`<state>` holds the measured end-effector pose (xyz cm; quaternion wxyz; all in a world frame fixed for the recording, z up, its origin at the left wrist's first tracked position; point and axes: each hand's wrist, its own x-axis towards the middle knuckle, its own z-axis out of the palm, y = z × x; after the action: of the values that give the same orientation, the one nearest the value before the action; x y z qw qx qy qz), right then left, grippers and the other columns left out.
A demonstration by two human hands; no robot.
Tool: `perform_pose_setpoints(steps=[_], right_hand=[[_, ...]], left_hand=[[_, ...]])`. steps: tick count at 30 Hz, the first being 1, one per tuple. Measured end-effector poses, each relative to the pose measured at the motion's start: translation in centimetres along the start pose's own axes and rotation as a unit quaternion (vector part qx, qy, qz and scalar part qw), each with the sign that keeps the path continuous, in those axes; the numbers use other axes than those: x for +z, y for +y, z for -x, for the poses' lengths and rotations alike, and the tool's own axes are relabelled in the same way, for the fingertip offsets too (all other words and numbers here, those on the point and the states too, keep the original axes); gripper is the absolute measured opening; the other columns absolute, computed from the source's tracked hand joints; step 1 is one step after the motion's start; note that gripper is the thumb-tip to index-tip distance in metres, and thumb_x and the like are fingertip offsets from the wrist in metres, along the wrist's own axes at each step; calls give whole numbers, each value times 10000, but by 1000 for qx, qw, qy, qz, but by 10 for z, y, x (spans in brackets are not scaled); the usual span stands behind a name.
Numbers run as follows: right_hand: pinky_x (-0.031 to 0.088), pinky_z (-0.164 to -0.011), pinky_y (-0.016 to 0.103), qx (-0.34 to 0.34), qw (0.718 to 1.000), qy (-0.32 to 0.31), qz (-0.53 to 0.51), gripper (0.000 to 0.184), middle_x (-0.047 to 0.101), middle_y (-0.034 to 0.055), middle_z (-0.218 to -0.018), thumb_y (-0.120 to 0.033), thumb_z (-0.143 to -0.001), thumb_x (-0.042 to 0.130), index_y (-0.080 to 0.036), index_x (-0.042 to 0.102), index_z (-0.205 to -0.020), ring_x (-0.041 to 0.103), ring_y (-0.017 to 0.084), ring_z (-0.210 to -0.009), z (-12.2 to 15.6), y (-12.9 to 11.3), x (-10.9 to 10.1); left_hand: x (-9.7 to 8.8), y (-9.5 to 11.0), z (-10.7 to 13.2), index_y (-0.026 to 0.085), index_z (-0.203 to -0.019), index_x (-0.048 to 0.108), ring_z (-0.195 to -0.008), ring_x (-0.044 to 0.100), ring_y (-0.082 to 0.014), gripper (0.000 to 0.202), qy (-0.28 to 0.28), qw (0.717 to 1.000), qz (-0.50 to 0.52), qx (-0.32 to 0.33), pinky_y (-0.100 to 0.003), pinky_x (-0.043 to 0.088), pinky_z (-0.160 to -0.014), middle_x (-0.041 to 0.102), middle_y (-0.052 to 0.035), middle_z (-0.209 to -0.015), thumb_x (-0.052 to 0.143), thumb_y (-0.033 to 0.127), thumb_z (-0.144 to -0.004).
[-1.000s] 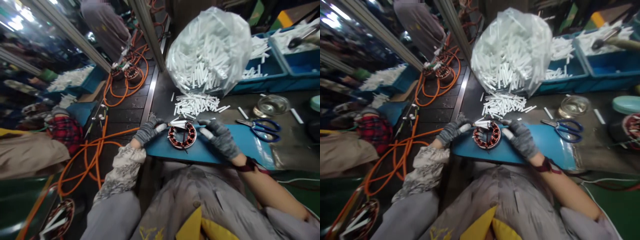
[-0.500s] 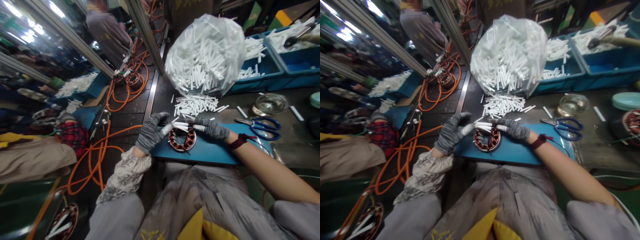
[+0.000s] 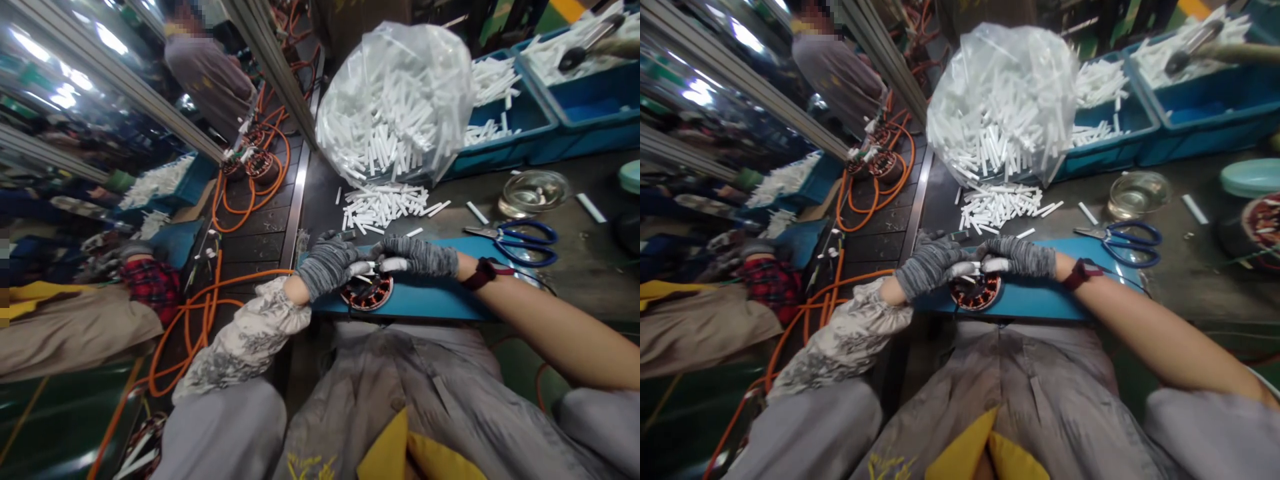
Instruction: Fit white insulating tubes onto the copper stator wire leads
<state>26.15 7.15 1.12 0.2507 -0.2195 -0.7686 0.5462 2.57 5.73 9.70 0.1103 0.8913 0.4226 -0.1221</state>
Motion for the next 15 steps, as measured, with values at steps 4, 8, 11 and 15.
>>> perform_pose_setpoints(steps=[4, 8, 11, 15], right_hand=[[573, -900, 355, -11, 997, -3, 73, 440, 779, 79, -1136, -557, -1009, 588, -211, 754, -1224, 720, 217, -1001, -2, -9, 4], [539, -761, 328, -12, 987, 19, 158, 461, 782, 80, -944, -583, -1016, 563, -190, 800, -1069, 689, 196, -797, -7, -12, 10], [504, -718, 303, -2, 981, 30, 194, 429, 770, 73, -876, -539, -1025, 569, -179, 804, -1017, 664, 180, -747, -11, -13, 16], [471, -684, 294, 28, 965, 25, 261, 296, 763, 70, -819, -436, -980, 666, -179, 810, -956, 640, 179, -701, -16, -19, 25]], left_hand=[[13, -9, 20, 218, -1041, 772, -1036, 693, -226, 275, 67, 997, 23, 4, -499, 368, -1203, 768, -48, -1015, 544, 372, -1046], [26, -7, 30, 209, -1051, 756, -1053, 684, -227, 285, 102, 994, 41, 20, -503, 396, -1203, 762, -55, -1023, 514, 360, -1054], [33, -5, 33, 207, -1041, 757, -1047, 680, -235, 281, 138, 989, 33, 30, -516, 402, -1200, 754, -59, -1003, 531, 373, -1041], [32, -6, 32, 209, -1015, 770, -973, 700, -232, 289, 130, 990, 37, 40, -475, 465, -1122, 756, -60, -946, 568, 416, -1028]])
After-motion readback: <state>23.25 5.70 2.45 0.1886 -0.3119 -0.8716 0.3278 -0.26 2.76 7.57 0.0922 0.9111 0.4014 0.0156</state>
